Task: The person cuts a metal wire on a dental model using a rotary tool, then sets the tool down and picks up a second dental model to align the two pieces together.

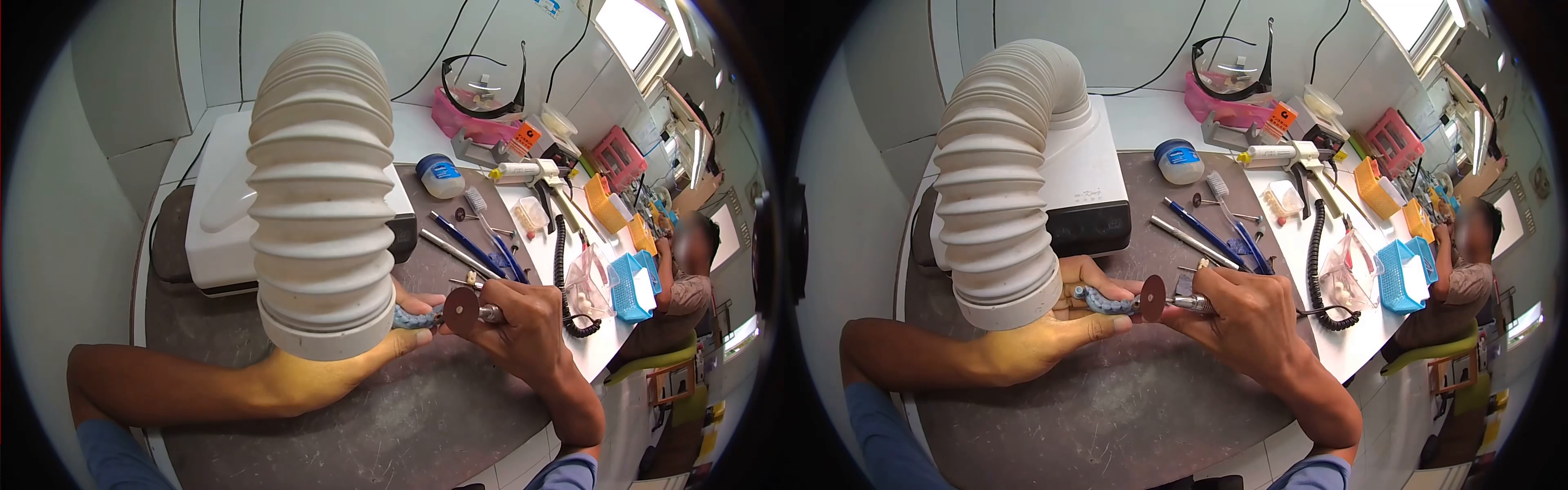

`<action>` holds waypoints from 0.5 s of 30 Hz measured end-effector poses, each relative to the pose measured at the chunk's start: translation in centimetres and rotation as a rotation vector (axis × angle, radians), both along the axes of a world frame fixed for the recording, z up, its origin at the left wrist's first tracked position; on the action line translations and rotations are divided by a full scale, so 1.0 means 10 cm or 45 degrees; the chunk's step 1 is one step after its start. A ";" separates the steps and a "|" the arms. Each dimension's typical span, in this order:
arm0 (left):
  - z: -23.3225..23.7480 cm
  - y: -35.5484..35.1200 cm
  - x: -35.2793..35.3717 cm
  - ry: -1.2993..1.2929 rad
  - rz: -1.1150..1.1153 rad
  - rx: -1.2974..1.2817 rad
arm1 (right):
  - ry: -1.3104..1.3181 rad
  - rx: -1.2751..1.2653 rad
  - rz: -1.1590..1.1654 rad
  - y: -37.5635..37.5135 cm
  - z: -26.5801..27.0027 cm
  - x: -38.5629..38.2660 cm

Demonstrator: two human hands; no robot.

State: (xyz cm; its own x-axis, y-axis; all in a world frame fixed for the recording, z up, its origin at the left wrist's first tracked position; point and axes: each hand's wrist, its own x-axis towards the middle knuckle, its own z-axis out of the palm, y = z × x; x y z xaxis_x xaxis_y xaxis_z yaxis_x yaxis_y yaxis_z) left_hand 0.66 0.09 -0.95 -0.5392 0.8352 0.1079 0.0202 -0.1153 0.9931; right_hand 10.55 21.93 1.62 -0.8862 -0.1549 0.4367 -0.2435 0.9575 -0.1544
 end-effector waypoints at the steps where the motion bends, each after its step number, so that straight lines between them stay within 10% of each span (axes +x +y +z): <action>1: 0.00 0.00 0.00 -0.002 0.000 -0.008 | 0.002 -0.004 0.001 0.00 -0.01 0.00; 15: 0.02 -0.01 0.01 0.047 0.039 -0.048 | -0.024 -0.027 -0.004 -0.01 0.00 0.00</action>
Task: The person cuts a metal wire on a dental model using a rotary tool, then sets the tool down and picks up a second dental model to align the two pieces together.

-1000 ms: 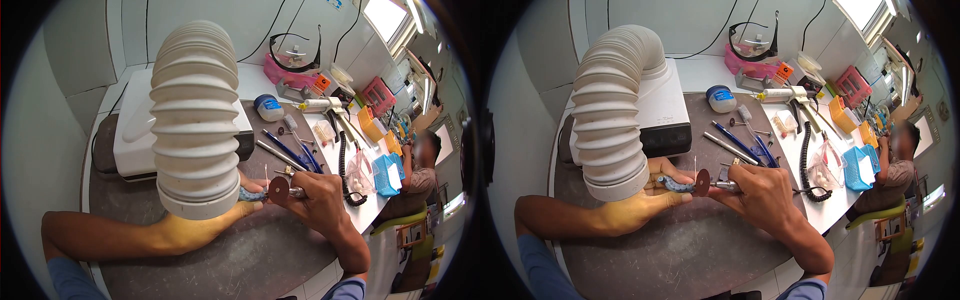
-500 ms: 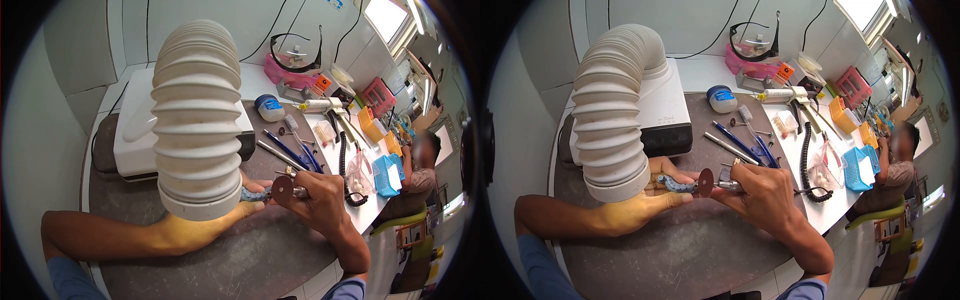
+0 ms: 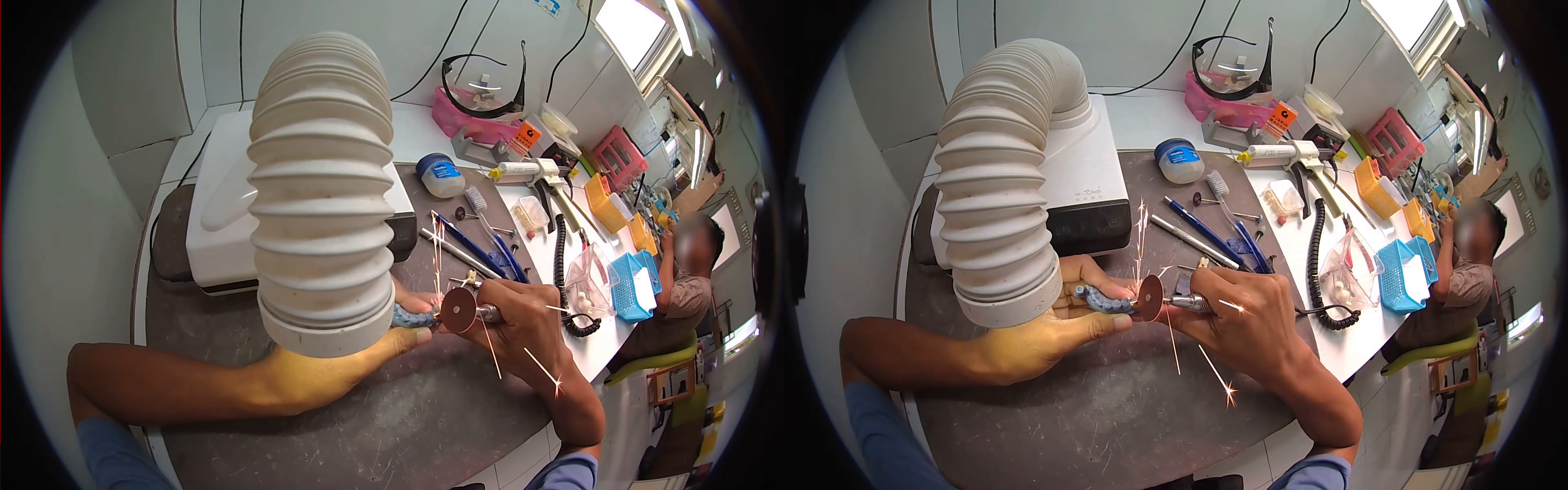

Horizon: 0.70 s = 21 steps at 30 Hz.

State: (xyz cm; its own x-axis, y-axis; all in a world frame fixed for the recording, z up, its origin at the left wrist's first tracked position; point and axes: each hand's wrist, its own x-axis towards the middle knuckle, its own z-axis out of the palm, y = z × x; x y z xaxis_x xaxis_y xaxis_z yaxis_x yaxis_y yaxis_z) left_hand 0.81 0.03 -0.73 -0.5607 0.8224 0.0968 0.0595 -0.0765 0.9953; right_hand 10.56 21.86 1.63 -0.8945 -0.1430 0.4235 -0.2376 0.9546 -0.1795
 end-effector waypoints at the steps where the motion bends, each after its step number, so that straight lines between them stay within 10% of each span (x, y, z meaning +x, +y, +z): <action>1: 0.00 0.00 0.00 -0.012 -0.001 -0.004 | 0.005 0.008 0.003 0.00 0.00 0.00; 21: -0.05 0.02 0.00 -0.161 -0.064 0.122 | 0.035 0.006 0.004 0.00 0.00 -0.01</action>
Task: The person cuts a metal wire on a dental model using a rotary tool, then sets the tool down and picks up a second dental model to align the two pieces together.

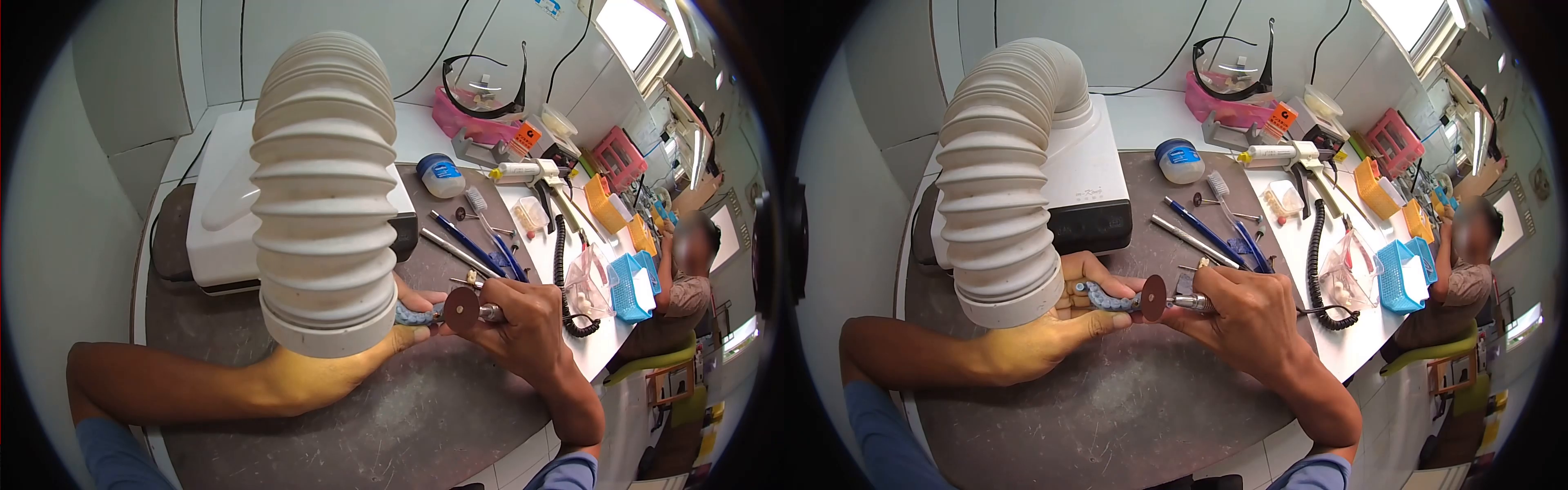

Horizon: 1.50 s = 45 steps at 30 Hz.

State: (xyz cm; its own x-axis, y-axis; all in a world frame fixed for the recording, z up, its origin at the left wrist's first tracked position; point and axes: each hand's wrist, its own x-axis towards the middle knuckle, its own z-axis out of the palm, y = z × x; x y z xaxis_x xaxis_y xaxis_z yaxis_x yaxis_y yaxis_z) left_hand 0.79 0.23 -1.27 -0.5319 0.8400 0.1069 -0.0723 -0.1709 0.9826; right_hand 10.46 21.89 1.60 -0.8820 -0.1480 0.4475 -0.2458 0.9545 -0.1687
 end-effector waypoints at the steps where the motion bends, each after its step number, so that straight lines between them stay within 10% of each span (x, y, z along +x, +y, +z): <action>1: 0.00 0.00 0.00 0.001 0.000 0.000 | -0.004 0.003 0.003 0.00 0.00 0.00; 45: 0.04 -0.02 0.01 0.100 0.044 -0.094 | -0.019 0.039 0.021 -0.01 0.02 0.00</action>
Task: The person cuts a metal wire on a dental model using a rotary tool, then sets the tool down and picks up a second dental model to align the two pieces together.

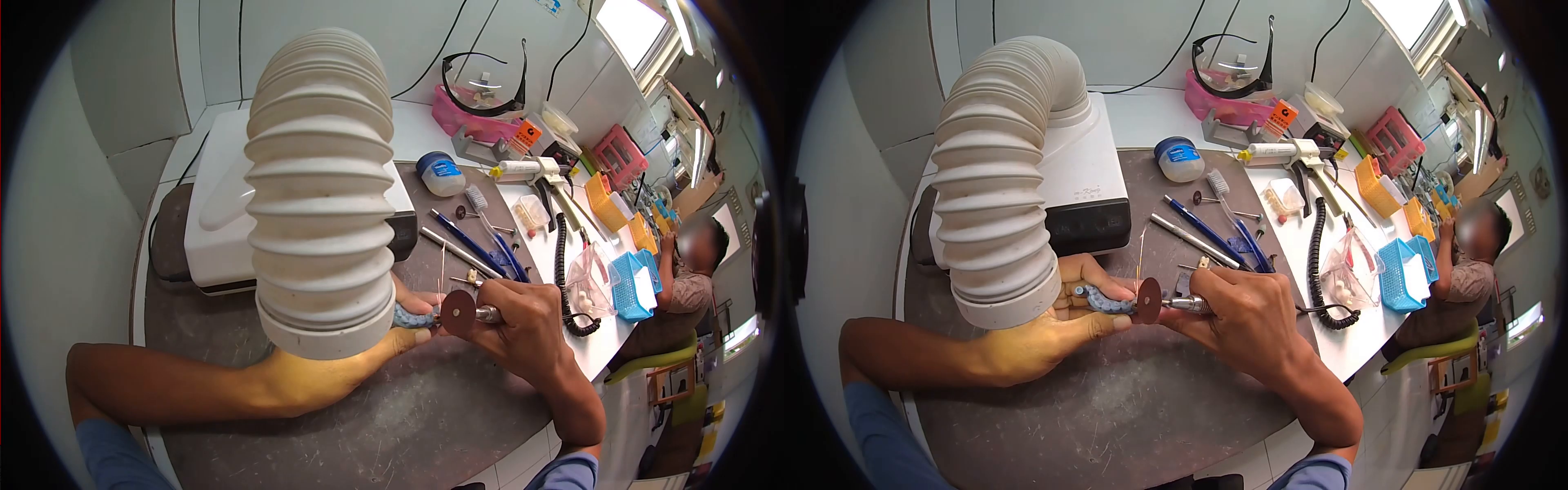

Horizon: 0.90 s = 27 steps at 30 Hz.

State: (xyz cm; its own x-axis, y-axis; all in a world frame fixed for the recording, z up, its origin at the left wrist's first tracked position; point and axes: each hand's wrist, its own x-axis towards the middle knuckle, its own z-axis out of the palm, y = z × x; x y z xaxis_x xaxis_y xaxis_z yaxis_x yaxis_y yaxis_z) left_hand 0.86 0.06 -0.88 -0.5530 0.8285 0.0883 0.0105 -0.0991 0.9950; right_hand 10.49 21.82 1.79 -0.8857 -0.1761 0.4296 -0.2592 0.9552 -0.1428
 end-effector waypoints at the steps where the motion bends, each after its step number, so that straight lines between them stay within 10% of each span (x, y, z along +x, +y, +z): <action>1: 0.00 -0.01 0.00 -0.002 -0.005 -0.021 | -0.001 -0.012 0.004 0.01 -0.01 0.00; 27: 0.00 0.00 -0.01 -0.023 -0.032 -0.045 | -0.031 -0.020 0.001 0.01 0.01 0.00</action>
State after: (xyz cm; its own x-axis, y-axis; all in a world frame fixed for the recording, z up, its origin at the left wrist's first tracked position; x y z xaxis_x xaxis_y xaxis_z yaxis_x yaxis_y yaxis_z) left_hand 0.76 0.06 -0.91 -0.5330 0.8447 0.0489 -0.0096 -0.0638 0.9979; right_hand 10.52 21.94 1.89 -0.8957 -0.1700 0.4108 -0.2560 0.9527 -0.1639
